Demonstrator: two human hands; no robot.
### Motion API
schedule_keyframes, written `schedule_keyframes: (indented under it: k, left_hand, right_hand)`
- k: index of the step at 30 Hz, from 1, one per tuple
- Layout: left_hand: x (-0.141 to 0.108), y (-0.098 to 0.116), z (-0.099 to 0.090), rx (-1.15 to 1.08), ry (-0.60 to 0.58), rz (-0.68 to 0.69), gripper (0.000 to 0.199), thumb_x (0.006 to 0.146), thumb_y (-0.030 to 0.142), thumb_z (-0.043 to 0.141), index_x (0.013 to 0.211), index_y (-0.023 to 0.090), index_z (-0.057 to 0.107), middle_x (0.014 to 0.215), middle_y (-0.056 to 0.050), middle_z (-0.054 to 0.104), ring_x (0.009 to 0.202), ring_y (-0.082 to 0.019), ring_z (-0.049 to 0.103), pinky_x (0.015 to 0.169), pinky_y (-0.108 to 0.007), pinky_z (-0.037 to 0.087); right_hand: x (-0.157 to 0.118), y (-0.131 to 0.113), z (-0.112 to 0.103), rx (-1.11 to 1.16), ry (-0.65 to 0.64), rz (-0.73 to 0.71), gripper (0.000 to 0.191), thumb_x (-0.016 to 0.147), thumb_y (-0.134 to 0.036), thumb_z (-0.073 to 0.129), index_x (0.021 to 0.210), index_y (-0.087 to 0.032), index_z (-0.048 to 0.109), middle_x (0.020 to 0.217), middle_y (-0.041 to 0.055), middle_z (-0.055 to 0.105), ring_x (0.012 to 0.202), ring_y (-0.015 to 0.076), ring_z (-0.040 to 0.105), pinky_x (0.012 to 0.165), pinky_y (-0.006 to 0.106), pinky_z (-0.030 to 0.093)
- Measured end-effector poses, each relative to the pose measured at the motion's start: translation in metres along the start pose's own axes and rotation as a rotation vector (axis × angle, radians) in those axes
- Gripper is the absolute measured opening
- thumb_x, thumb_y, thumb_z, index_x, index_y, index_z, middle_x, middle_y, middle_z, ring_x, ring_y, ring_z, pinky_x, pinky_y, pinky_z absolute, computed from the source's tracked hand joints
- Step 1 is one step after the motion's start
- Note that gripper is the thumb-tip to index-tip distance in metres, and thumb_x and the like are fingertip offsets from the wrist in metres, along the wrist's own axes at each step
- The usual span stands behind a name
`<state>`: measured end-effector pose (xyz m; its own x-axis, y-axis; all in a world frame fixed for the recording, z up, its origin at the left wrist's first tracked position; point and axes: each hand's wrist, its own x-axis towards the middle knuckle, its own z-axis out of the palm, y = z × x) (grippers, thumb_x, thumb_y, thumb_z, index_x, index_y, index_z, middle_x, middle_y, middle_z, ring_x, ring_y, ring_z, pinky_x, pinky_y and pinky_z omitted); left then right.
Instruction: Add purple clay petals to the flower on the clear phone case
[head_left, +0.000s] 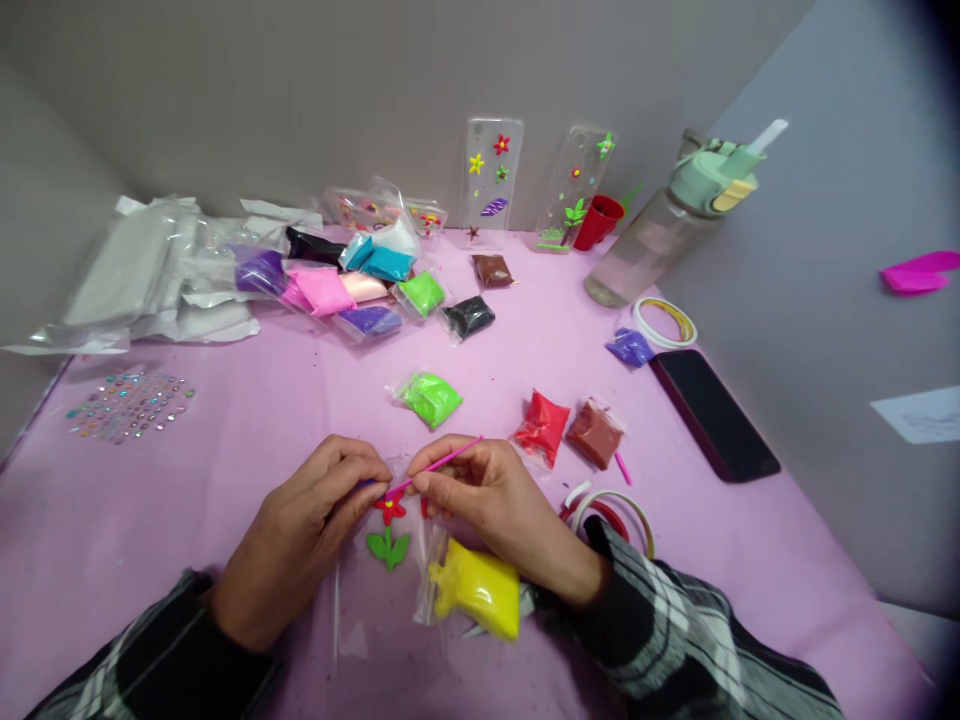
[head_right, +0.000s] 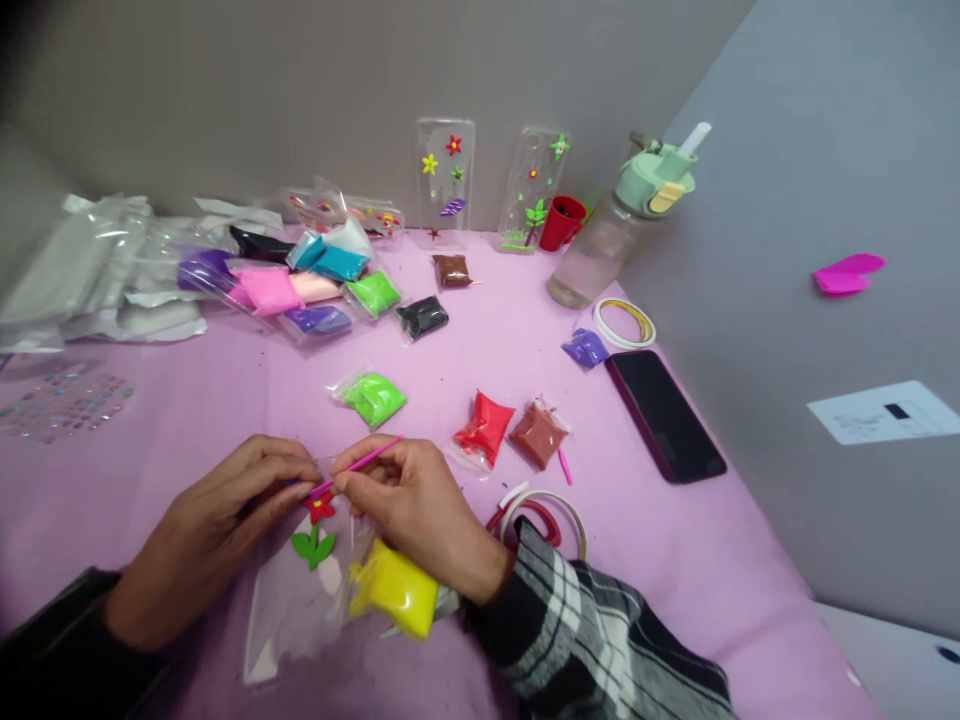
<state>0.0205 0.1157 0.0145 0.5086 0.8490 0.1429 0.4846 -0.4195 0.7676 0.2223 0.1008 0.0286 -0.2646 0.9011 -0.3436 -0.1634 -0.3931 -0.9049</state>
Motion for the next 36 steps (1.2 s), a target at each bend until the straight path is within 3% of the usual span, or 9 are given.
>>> schedule_keyframes:
  k: [8,26,36]
  left_hand:
    - [0.0001,0.0028,-0.0013,-0.002,-0.007,-0.002,0.013,0.099,0.025,0.051,0.095,0.025,0.063,0.095,-0.002,0.062,0.092,-0.019,0.062,0.08,-0.029,0.051]
    - [-0.001,0.003,-0.0081,-0.013,-0.125,-0.036,0.016,0.101,0.03,0.045,0.101,0.024,0.06,0.1,-0.005,0.064,0.094,-0.022,0.063,0.081,-0.031,0.053]
    - [0.0003,0.0035,-0.0094,-0.007,-0.193,-0.071,0.015,0.1,0.029,0.046,0.107,0.024,0.058,0.104,-0.004,0.063,0.098,-0.021,0.062,0.085,-0.031,0.051]
  right_hand:
    - [-0.0013,-0.0004,0.0016,-0.008,-0.008,-0.012,0.006,0.082,-0.02,0.068,0.083,-0.015,0.068,0.059,-0.0063,0.053,0.049,0.0059,0.037,0.047,0.02,0.028]
    - [-0.0033,-0.0005,0.0016,-0.002,-0.015,-0.003,0.01,0.082,-0.026,0.069,0.083,-0.017,0.068,0.061,-0.0057,0.052,0.049,0.0068,0.035,0.045,0.021,0.025]
    - [-0.0024,0.0046,0.0011,-0.023,-0.003,-0.063,0.006,0.083,-0.02,0.066,0.084,-0.015,0.069,0.068,-0.0029,0.058,0.057,0.008,0.044,0.052,0.021,0.033]
